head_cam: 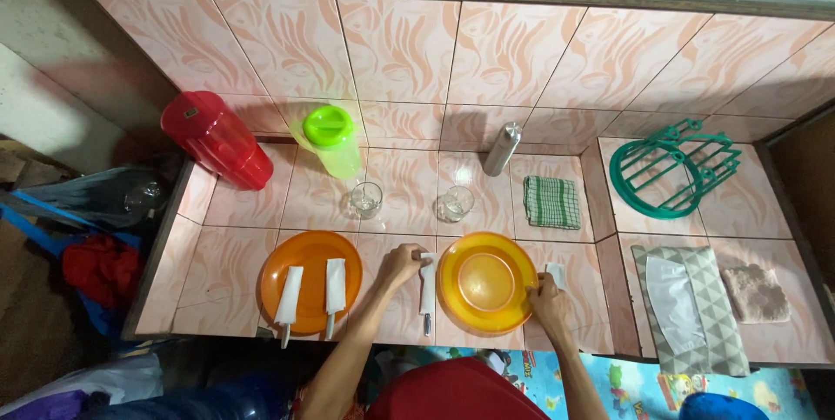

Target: Arranging plates, cutlery, glasses, and napkins on a dining table.

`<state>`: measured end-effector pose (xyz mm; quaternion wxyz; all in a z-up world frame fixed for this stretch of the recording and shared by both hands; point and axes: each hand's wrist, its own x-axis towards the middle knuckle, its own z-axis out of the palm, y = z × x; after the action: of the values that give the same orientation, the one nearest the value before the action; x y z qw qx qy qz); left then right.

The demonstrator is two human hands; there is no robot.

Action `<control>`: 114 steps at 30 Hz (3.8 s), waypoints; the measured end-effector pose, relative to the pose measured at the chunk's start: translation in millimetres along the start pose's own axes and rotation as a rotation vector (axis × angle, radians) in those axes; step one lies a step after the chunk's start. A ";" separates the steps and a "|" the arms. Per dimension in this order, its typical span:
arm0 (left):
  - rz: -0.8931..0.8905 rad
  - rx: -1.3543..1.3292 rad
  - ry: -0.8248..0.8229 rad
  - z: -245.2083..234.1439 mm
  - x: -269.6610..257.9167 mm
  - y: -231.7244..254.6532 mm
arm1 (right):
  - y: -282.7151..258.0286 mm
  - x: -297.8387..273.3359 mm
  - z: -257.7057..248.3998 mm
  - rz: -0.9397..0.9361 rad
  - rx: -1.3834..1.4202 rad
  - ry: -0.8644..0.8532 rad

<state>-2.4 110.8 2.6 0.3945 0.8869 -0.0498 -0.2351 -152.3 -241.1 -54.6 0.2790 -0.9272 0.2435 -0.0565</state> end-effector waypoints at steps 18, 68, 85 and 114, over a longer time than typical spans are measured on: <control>0.095 -0.078 0.061 6.3 -13.8 4.2 | -16.0 -5.7 -23.4 0.049 -0.026 0.002; 0.157 0.028 0.339 -116.8 -2.2 -172.2 | -240.2 -110.2 38.2 -0.296 0.285 -0.412; 0.173 0.107 0.158 -134.5 1.6 -192.0 | -328.9 -187.9 138.1 0.190 0.718 -1.057; 0.119 -0.442 -0.314 -141.0 15.5 -120.9 | -273.1 -149.6 92.1 0.044 0.758 -1.036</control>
<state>63.8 284.6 -9.2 0.5788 0.7277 -0.1100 -0.3511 -146.4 74.5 21.7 0.6699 -0.6661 0.0592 0.3225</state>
